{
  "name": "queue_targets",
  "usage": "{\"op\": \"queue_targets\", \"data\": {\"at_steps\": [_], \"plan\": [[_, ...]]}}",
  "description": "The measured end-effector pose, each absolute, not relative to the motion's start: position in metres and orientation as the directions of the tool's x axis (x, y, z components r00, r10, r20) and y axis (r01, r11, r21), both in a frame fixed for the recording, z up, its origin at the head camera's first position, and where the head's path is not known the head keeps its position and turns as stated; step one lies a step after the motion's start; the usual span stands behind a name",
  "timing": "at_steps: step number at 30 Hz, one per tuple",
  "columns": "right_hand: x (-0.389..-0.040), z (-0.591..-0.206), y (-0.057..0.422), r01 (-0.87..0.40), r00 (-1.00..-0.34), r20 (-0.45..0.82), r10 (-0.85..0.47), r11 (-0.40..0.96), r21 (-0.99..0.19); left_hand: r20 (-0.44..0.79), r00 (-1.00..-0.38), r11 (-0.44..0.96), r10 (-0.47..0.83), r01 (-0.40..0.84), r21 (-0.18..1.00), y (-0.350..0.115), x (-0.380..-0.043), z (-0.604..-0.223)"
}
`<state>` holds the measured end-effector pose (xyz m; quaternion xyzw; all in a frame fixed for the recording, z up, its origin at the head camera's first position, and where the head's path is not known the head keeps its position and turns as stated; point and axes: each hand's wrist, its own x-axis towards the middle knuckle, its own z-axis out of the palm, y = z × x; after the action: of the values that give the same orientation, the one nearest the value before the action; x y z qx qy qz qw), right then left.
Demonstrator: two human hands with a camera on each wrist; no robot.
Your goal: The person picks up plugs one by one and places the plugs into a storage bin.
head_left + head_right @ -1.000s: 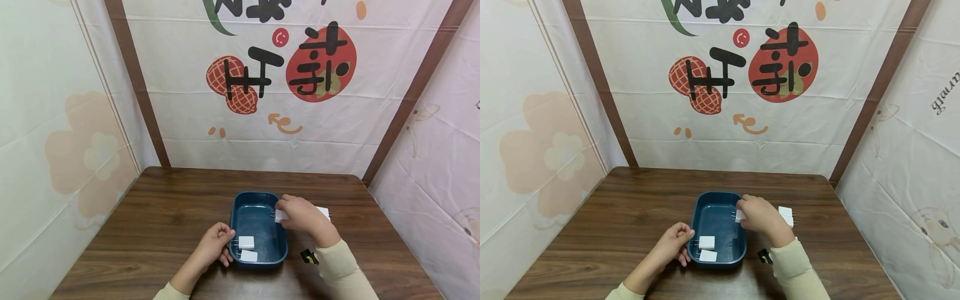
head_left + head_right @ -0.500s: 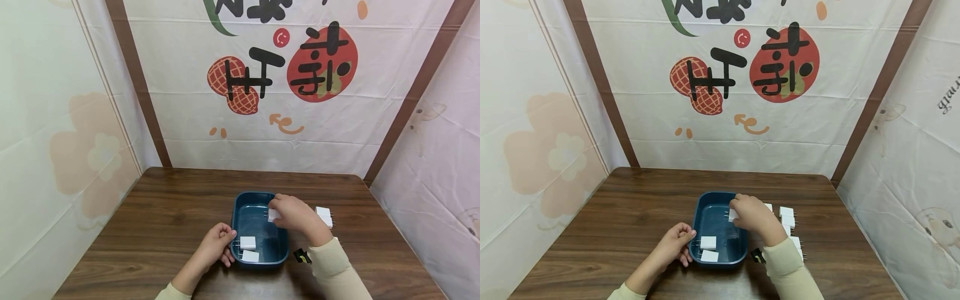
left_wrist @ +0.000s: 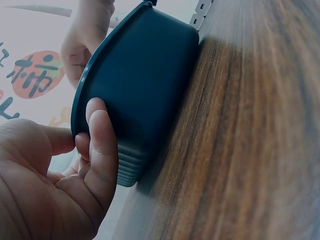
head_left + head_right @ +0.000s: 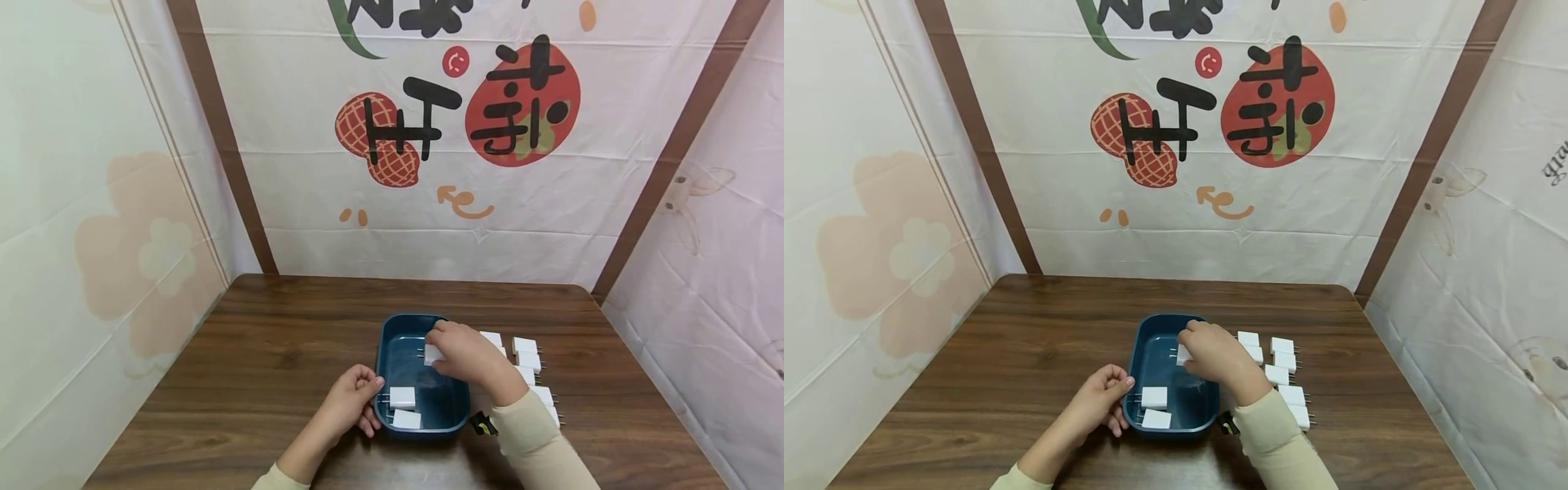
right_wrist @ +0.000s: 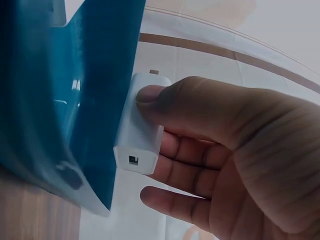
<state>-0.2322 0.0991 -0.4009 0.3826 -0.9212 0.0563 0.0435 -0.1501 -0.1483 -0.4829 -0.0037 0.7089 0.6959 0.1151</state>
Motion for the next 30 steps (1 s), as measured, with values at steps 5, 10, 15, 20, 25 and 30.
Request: {"op": "queue_targets", "data": {"at_steps": [5,10,15,20,25,30], "plan": [[-0.234,-0.407,0.092,-0.711,-0.701,0.111,-0.704,0.701,-0.045,-0.165,-0.974,0.034,0.154,-0.161,0.986,-0.149,-0.150,-0.482],[-0.235,-0.413,0.087,-0.728,-0.684,0.093,-0.723,0.685,-0.034,-0.167,-0.973,0.032,0.156,-0.164,0.986,-0.149,-0.150,-0.483],[-0.234,-0.416,0.084,-0.741,-0.670,0.093,-0.737,0.671,-0.025,-0.167,-0.973,0.026,0.161,-0.165,0.986,-0.150,-0.149,-0.483],[-0.231,-0.416,0.080,-0.746,-0.665,0.082,-0.742,0.665,-0.025,-0.166,-0.973,0.027,0.160,-0.164,0.986,-0.150,-0.149,-0.483],[-0.230,-0.419,0.076,-0.736,-0.676,0.066,-0.734,0.676,-0.028,-0.163,-0.974,0.025,0.160,-0.161,0.987,-0.151,-0.149,-0.482],[-0.229,-0.423,0.072,-0.735,-0.678,0.053,-0.733,0.676,-0.048,-0.160,-0.974,0.026,0.162,-0.158,0.987,-0.151,-0.149,-0.482]]}}
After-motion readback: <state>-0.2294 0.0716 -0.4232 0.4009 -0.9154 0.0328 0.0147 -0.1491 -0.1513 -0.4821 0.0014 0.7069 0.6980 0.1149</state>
